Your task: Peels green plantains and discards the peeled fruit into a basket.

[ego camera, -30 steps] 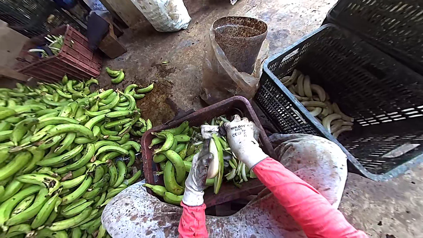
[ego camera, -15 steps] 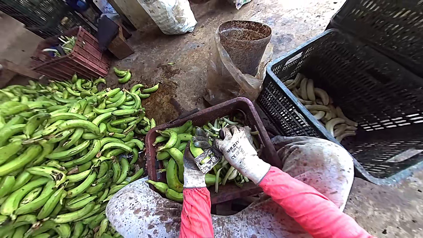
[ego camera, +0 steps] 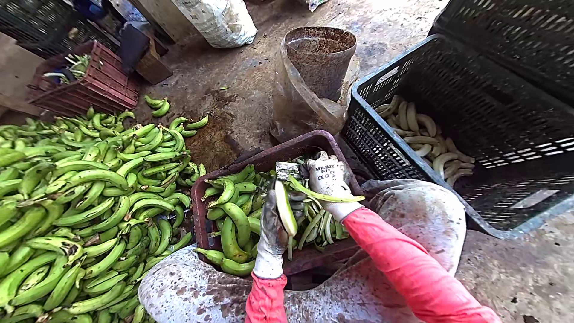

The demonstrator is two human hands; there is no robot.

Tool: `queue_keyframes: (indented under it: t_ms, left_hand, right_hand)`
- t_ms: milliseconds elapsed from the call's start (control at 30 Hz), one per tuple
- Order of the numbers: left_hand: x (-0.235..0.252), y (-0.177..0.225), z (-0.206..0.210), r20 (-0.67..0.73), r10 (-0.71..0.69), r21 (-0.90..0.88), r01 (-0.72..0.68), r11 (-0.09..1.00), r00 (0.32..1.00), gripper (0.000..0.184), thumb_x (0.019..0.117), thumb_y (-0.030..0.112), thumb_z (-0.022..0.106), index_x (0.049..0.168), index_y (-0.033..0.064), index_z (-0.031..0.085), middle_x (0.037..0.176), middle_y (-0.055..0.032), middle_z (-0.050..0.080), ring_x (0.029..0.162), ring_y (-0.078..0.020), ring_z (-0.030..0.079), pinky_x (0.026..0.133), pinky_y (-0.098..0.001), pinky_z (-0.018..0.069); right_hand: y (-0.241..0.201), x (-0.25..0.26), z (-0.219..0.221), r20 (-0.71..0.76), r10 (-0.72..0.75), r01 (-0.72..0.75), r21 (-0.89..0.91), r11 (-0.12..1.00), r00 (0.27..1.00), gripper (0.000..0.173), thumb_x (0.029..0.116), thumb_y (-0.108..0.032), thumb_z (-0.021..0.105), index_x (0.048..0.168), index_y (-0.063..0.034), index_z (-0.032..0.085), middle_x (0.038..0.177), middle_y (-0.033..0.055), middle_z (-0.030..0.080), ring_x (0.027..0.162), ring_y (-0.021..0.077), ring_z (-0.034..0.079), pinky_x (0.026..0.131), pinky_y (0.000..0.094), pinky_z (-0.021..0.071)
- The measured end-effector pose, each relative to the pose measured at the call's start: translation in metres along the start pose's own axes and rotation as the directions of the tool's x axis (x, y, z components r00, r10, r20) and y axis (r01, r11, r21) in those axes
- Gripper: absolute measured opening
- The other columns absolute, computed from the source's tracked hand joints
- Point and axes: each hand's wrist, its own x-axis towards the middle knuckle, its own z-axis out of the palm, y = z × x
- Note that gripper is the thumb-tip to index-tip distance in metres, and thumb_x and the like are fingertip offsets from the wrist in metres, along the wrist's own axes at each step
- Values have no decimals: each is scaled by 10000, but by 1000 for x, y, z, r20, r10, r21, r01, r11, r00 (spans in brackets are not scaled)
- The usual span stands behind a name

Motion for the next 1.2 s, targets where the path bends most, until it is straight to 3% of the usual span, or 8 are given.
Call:
queue_keyframes:
  t_ms: [200,433,567,700,767,967,1033,1200]
  left_hand:
    - [22,29,-26,-33,-158,-340,138,930,987,663,1083,501,88,1131,96,610,860,-59,679,749,-146,681,664,-322,603]
    - [36,37,-53,216,-235,-745,316,588,948,513,1066,406,265,1108,3,579,776,-46,616,607,-109,642,552,-191,544]
    - [18,34,-12,-216,-174,-291,106,951,961,510,1111,408,172,1120,108,584,829,-30,652,698,-108,652,614,-264,572]
    - [1,14,11,-179,-126,-164,96,982,976,454,1120,335,183,1194,104,567,939,-53,688,797,-118,688,691,-291,607]
    - [-7,11,17,-177,-228,-151,202,968,957,470,1124,354,226,1112,78,607,847,-75,714,602,-104,666,512,-234,567]
    - [11,2,-27,-357,-40,303,157,940,933,429,1124,338,284,1312,93,582,968,-56,719,746,-98,678,616,-227,552]
    - [13,3,-39,-389,17,445,172,879,921,445,1117,345,318,1420,100,532,1062,-68,694,805,-125,672,651,-270,555]
    - [17,23,-60,-303,-317,-278,235,932,899,533,1100,441,216,1219,80,588,886,-81,694,542,-123,624,435,-258,527]
  right_hand:
    - [-5,-26,3,-87,-467,470,14,883,880,192,915,-54,664,1037,-152,775,1149,227,695,1108,464,642,895,634,506]
    - [-11,-37,9,-83,-579,575,-68,815,811,218,962,-89,605,1075,-165,776,1113,194,713,1104,444,654,880,629,502]
    - [-18,-35,18,-137,-393,395,-19,919,909,194,943,-84,632,1017,-166,791,1111,200,717,1058,438,671,843,609,514]
    - [-22,-13,8,82,-58,61,-35,997,995,228,987,-104,599,1171,-128,732,1265,259,642,1143,469,629,818,607,534]
    - [-16,-2,3,105,22,-17,-43,999,994,228,992,-128,620,1199,-103,713,1245,265,627,1135,460,625,828,590,533]
    - [-2,4,6,62,-33,35,-31,999,998,243,958,-125,662,1194,-91,712,1235,252,634,1152,459,613,860,597,530]
    - [2,-6,1,350,39,-8,-91,996,936,290,1003,-126,597,1224,55,647,1268,305,617,1196,475,612,949,617,516]
    - [-1,-26,-10,824,105,214,-264,941,557,360,1052,-188,535,1246,103,617,1359,296,595,1323,430,553,1068,606,437]
